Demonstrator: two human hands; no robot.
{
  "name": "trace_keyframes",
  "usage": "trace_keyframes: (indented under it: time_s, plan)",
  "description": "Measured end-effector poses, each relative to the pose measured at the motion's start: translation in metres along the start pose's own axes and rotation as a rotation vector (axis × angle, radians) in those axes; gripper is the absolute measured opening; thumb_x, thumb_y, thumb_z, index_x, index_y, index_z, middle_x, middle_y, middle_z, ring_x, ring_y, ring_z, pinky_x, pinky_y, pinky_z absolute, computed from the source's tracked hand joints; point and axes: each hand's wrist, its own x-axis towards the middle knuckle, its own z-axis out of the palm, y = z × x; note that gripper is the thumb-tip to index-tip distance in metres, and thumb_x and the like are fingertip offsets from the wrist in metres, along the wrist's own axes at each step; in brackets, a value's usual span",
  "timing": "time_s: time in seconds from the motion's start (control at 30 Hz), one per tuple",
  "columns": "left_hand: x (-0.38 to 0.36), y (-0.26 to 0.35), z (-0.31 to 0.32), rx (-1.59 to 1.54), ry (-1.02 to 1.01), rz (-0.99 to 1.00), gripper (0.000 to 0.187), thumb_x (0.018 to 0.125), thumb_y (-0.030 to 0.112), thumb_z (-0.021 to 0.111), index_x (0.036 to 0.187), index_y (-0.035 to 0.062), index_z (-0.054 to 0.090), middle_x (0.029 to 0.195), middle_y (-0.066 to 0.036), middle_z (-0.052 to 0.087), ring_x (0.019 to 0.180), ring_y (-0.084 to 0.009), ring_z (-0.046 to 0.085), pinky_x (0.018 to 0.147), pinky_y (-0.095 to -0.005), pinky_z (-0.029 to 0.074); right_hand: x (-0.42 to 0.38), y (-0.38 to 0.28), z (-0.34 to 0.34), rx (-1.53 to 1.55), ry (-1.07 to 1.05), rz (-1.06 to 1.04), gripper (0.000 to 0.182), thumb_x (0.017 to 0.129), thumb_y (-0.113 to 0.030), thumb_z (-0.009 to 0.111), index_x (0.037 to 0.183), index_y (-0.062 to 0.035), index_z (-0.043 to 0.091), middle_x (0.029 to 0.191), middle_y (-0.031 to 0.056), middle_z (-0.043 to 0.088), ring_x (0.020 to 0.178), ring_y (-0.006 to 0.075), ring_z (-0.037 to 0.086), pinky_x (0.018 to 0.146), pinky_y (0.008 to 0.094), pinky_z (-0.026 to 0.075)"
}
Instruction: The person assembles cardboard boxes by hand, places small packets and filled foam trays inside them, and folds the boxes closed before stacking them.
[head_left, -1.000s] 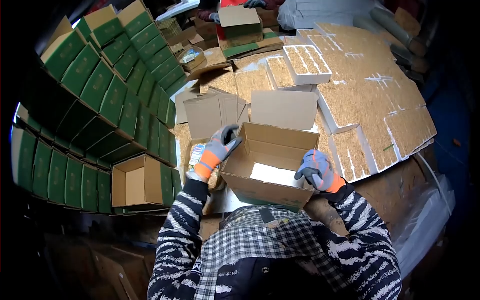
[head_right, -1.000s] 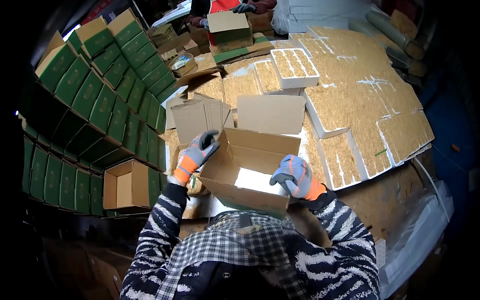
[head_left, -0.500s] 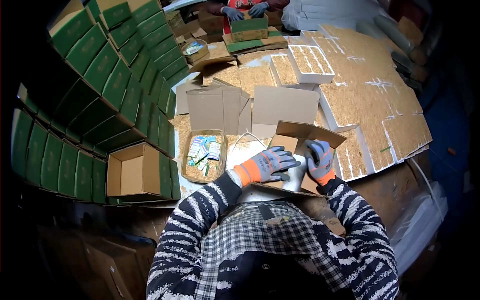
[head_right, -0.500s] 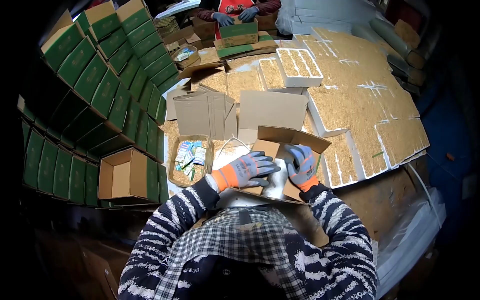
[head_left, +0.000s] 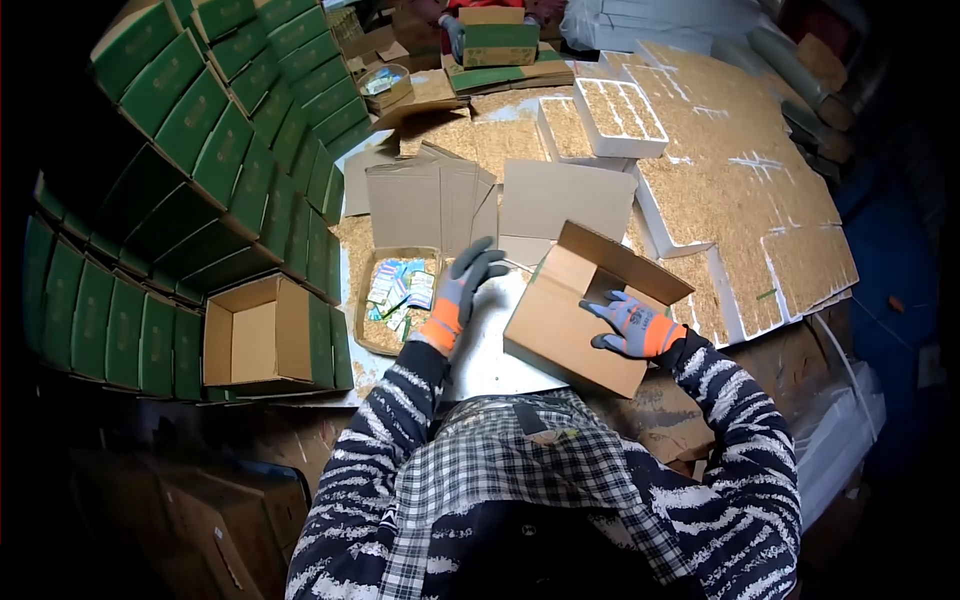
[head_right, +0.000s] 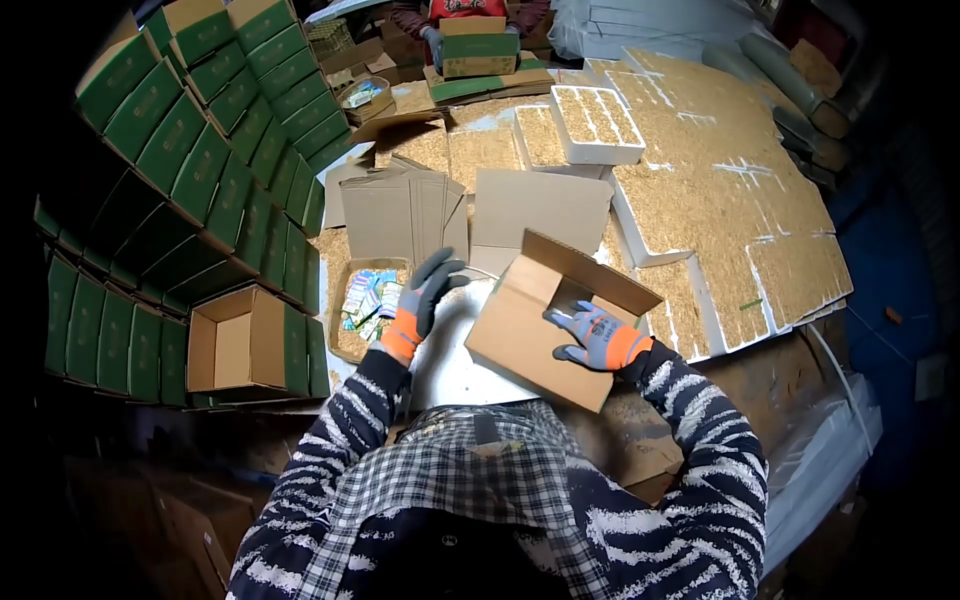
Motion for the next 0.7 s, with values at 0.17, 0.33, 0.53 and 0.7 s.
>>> trace_keyframes:
  time_s: [0.17,0.33,0.53,0.7]
  plan:
    - [-0.056,-0.015,-0.041,0.566,0.238,0.082,0.046,0.100,0.028,0.047,0.135,-0.0007,0.047,0.136,-0.018,0.049,0.120,-0.0276,0.054,0.102,-0.0392,0.044,0.003,-0.012,-0.015,0.741,0.746,0.206,0.051,0.096,-0.018,0.054,0.142,-0.0002,0.042,0.125,0.0218,0.060,0.111,0.0276,0.061,0.096,0.0341,0.047]
    - [-0.045,0.108,0.016,0.500,0.003,-0.073,0.063,0.091,0.029,0.065,0.139,-0.0038,0.041,0.127,-0.014,0.059,0.113,-0.0195,0.057,0.096,-0.0310,0.045,0.035,-0.053,0.061,1.078,0.811,0.219,0.049,0.103,-0.020,0.034,0.147,-0.0001,0.027,0.148,0.0186,0.036,0.129,0.0232,0.045,0.103,0.0340,0.041]
    - [-0.060,0.025,0.037,1.242,-0.640,-0.197,0.058,0.092,0.042,0.055,0.145,0.0224,0.039,0.106,-0.023,0.065,0.095,-0.0409,0.062,0.087,-0.0473,0.049,0.028,-0.008,0.198,1.087,-0.241,-0.005,0.037,0.104,-0.022,0.038,0.134,-0.0017,0.048,0.136,0.0177,0.051,0.126,0.0274,0.050,0.103,0.0403,0.043]
    - [-0.074,0.021,0.028,1.260,-0.742,-0.178,0.045,0.092,0.043,0.053,0.130,0.0204,0.058,0.106,-0.019,0.067,0.099,-0.0353,0.063,0.089,-0.0417,0.049,0.019,0.086,0.106,0.366,-0.813,0.287,0.043,0.082,-0.043,0.069,0.114,-0.0135,0.070,0.106,0.0133,0.070,0.094,0.0302,0.066,0.083,0.0415,0.050]
